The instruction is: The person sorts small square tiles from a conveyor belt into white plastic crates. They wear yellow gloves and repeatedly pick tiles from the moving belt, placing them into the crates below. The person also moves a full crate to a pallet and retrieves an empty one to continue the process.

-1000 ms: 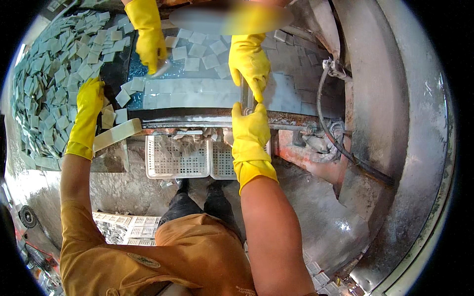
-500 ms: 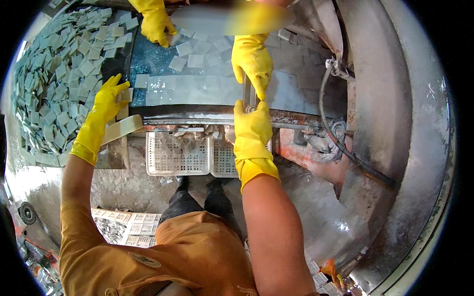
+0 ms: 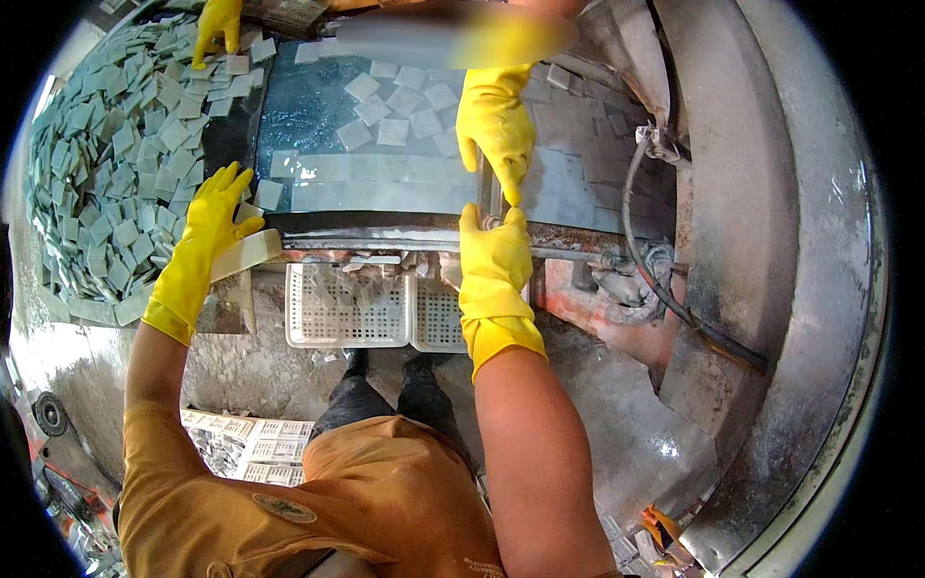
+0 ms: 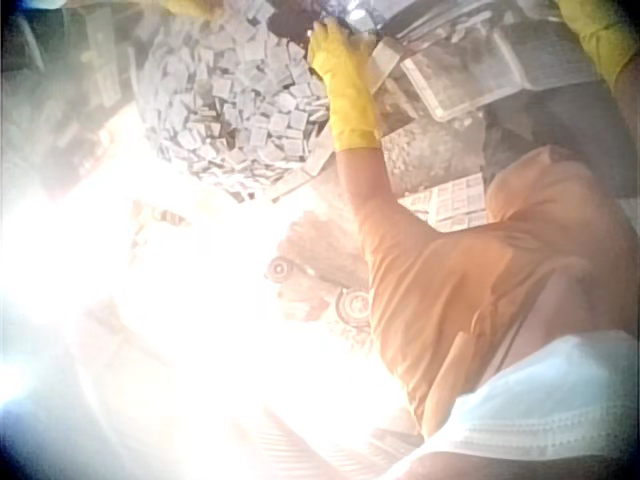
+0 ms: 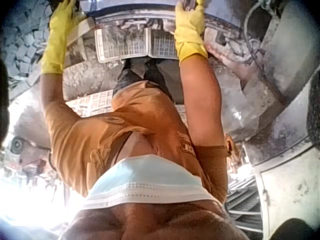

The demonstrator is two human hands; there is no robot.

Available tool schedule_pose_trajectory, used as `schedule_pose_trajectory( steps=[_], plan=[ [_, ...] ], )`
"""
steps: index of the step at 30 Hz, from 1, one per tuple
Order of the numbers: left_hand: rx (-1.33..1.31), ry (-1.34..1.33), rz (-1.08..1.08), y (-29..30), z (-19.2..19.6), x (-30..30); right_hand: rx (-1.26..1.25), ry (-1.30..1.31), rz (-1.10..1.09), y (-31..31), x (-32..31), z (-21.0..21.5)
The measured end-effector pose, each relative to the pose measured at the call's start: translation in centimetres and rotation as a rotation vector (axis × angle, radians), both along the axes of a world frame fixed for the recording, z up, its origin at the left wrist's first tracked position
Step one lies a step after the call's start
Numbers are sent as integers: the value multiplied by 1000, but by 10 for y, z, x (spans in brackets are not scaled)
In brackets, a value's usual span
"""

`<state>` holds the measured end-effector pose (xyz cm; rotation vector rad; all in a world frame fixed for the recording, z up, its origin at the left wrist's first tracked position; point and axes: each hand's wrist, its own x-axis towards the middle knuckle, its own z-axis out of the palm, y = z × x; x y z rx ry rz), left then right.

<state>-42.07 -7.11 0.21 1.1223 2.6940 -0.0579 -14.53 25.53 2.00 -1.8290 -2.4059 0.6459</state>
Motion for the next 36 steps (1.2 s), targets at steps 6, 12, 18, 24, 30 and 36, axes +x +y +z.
schedule_pose_trajectory(
  steps=[6, 12, 18, 24, 30, 36],
  plan=[
    [-38, -42, -119, 6, -11, -7, 4, -44, -19, 0, -3, 3],
    [109, -105, -198, 4, -10, -6, 0, -36, -6, 2, -3, 4],
    [60, -36, -329, 1, 22, -18, -14, -9, -13, -1, 0, 8],
    [293, 112, -212, 9, -9, -31, -23, -3, -23, 0, -1, 0],
    [436, 98, -270, 75, -44, -2, 33, -11, -14, -2, -1, 3],
    [202, 39, -25, 108, -62, 49, 23, -11, -31, -4, -4, 15]
  ],
)
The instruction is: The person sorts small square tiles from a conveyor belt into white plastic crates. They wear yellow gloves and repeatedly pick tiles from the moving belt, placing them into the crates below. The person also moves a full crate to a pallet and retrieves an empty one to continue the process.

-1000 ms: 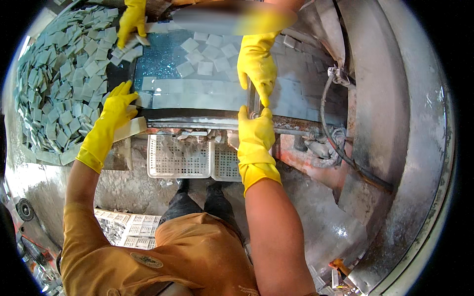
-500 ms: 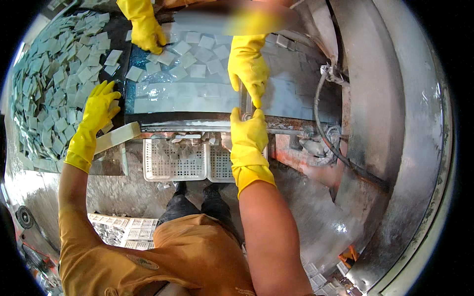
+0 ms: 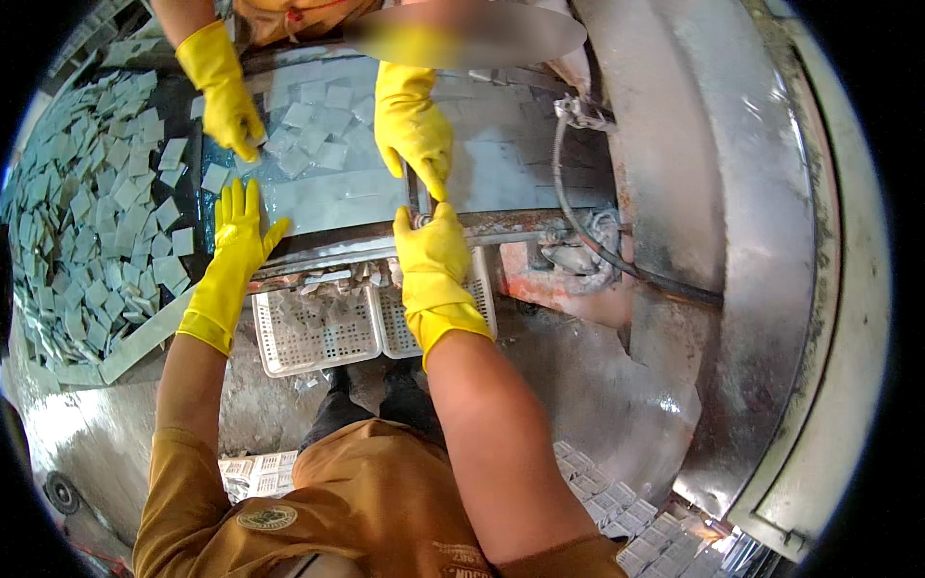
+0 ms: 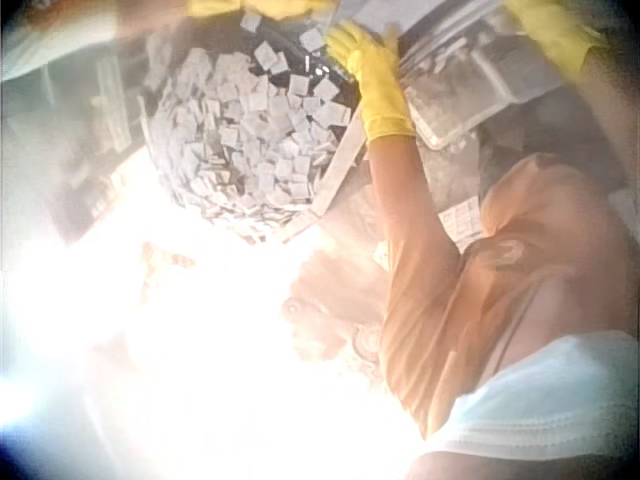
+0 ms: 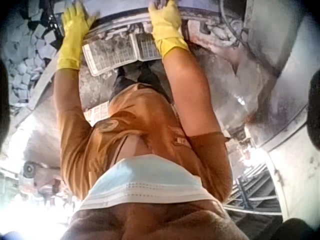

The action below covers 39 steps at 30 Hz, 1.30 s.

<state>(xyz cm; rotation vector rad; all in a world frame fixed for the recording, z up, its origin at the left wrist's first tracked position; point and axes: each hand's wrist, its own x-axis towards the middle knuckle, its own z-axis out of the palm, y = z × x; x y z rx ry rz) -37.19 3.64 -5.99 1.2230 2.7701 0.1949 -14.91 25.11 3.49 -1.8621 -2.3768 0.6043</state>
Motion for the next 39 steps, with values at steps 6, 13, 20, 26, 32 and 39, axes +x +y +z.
schedule_pose_trajectory(
  steps=[6, 13, 20, 26, 32, 39],
  plan=[
    [111, 115, 16, 5, -18, 41, 33, 50, 14, -1, -1, -11],
    [100, 92, -49, 3, -9, 82, 42, 110, -4, -7, -1, -7],
    [81, -75, -207, -13, -4, 119, -29, 174, -17, 1, 16, -3],
    [375, -125, -401, -96, -19, 153, -38, 285, 115, 1, 13, -16],
    [524, 105, -391, -129, -6, 150, -108, 403, 169, -2, 18, -33],
    [641, 226, -277, -39, 7, 113, -108, 441, 180, 0, 32, -35]
  ],
)
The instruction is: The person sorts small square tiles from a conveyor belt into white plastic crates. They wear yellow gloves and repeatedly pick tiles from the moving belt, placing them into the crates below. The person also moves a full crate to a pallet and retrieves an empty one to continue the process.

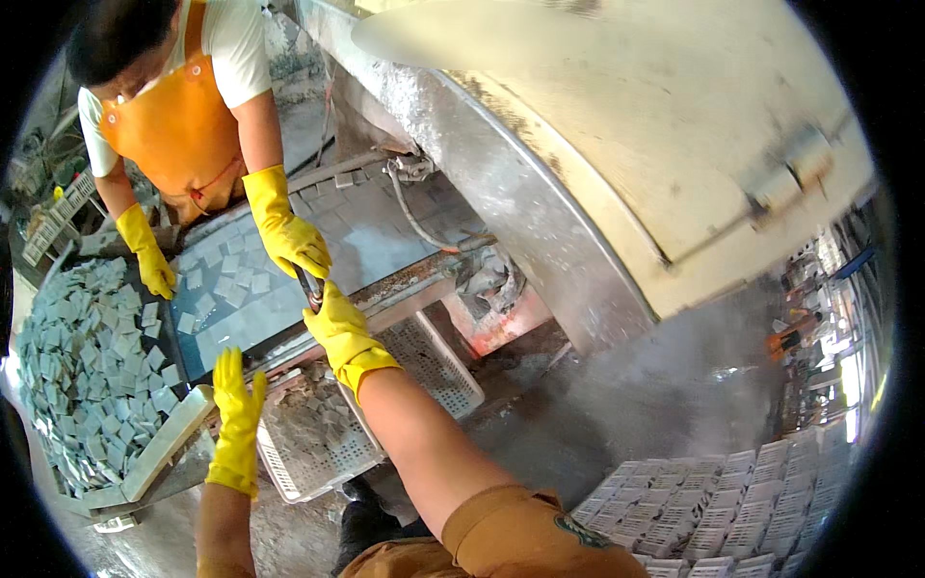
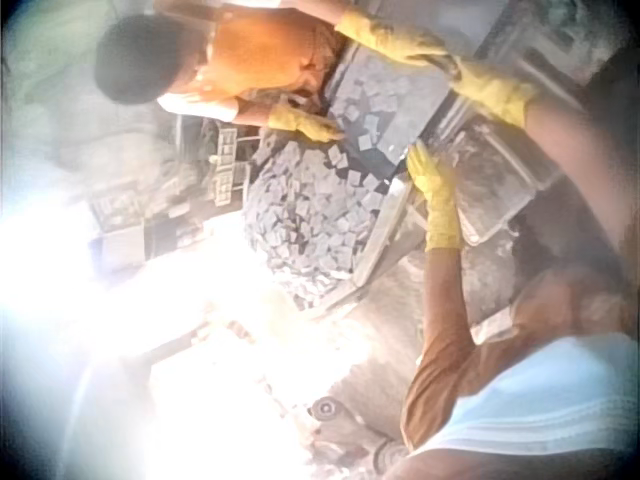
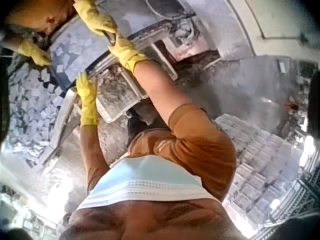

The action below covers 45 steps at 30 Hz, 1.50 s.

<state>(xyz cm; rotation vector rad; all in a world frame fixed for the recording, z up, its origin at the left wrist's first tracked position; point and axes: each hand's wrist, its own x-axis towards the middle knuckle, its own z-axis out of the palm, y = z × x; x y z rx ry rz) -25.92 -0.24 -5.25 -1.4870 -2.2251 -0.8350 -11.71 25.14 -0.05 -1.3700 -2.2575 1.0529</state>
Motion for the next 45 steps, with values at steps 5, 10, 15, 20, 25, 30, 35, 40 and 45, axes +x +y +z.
schedule_pose_trajectory(
  steps=[5, 10, 15, 20, 25, 30, 35, 40, 45],
  plan=[
    [-85, -19, 394, 58, -35, -29, -117, -5, -5, 5, 9, 28],
    [-246, -106, 547, 81, -27, -10, 25, 464, -111, 29, 46, 1],
    [-292, -194, 518, 82, -17, -10, 470, 203, -123, 182, 2, -87],
    [-348, -196, 543, 81, -12, -12, 697, 42, -39, 296, -112, -85],
    [-360, -235, 547, 80, -7, -12, 576, -308, -24, 327, -167, -78],
    [-342, -262, 544, 83, -1, -12, 452, -509, 121, 353, -164, -71],
    [-285, -304, 512, 93, -5, -13, 474, 473, -258, 381, -101, -124],
    [-275, -278, 567, 72, -7, -14, -8, 612, -122, 253, -1, -99],
    [-226, -299, 532, 77, -8, -11, -386, 642, -107, 73, 50, 79]
  ],
)
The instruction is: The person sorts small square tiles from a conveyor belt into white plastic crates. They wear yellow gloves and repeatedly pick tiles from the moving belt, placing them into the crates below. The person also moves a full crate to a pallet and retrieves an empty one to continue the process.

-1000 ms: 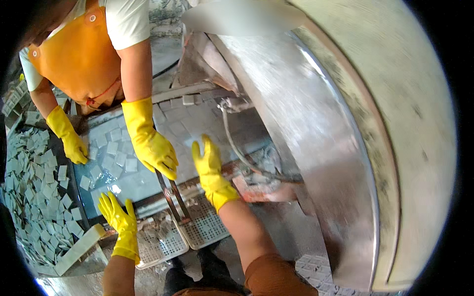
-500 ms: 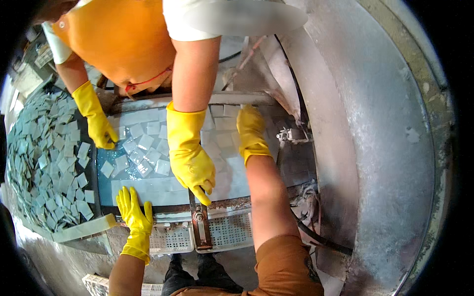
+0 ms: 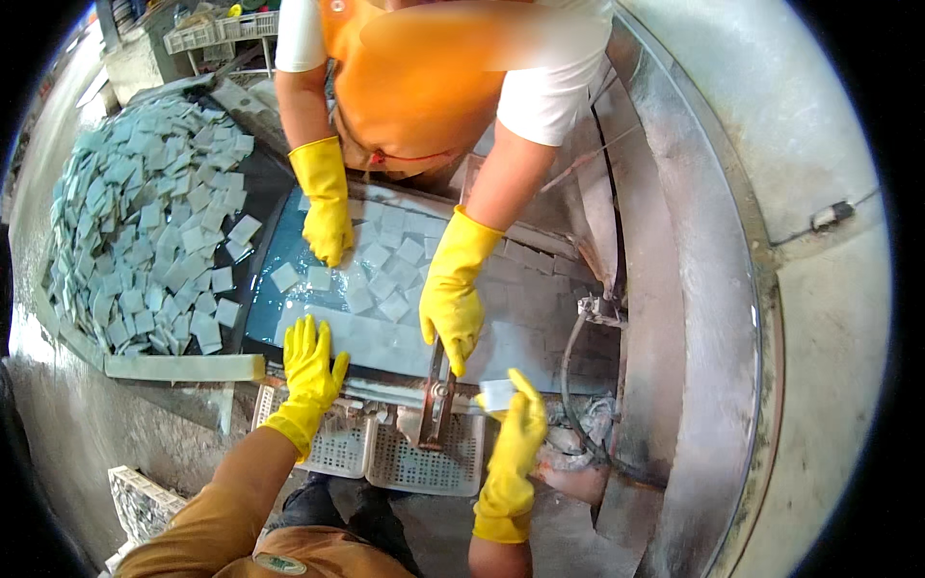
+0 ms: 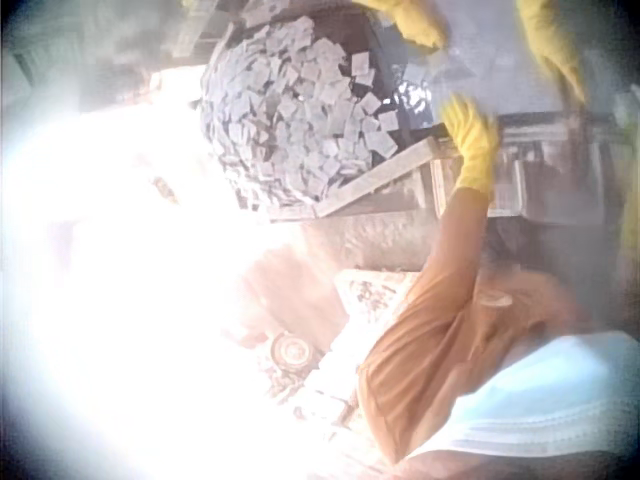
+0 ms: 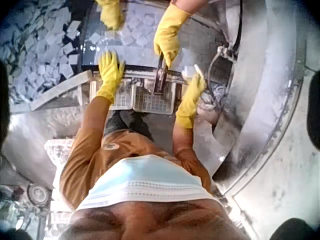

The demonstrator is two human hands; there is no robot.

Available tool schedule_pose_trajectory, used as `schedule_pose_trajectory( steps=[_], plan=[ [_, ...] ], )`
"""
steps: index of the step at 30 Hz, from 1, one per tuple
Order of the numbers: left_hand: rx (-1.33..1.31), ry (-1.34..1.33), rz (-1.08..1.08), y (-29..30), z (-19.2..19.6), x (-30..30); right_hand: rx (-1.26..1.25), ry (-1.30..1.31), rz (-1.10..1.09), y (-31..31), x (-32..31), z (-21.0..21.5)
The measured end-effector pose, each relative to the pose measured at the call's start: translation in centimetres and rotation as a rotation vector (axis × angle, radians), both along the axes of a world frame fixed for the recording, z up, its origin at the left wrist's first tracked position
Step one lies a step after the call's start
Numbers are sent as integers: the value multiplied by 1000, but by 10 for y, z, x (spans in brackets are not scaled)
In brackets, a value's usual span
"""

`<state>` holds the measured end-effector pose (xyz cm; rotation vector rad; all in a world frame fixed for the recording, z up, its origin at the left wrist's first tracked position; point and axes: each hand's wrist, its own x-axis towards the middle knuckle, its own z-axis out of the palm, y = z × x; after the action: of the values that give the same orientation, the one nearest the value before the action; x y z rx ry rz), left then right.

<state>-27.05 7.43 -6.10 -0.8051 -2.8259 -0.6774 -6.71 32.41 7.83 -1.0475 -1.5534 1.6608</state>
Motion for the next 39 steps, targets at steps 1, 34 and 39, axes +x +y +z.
schedule_pose_trajectory(
  steps=[1, 34, 39],
  plan=[
    [8, -10, -19, 3, 1, 0, 75, -68, 61, -24, -4, 18],
    [-222, 31, -612, -93, -94, 83, -712, -1090, -193, -365, 647, -174],
    [-619, -364, -513, -96, -23, 292, -856, -1024, -235, -377, 728, -211]
  ],
)
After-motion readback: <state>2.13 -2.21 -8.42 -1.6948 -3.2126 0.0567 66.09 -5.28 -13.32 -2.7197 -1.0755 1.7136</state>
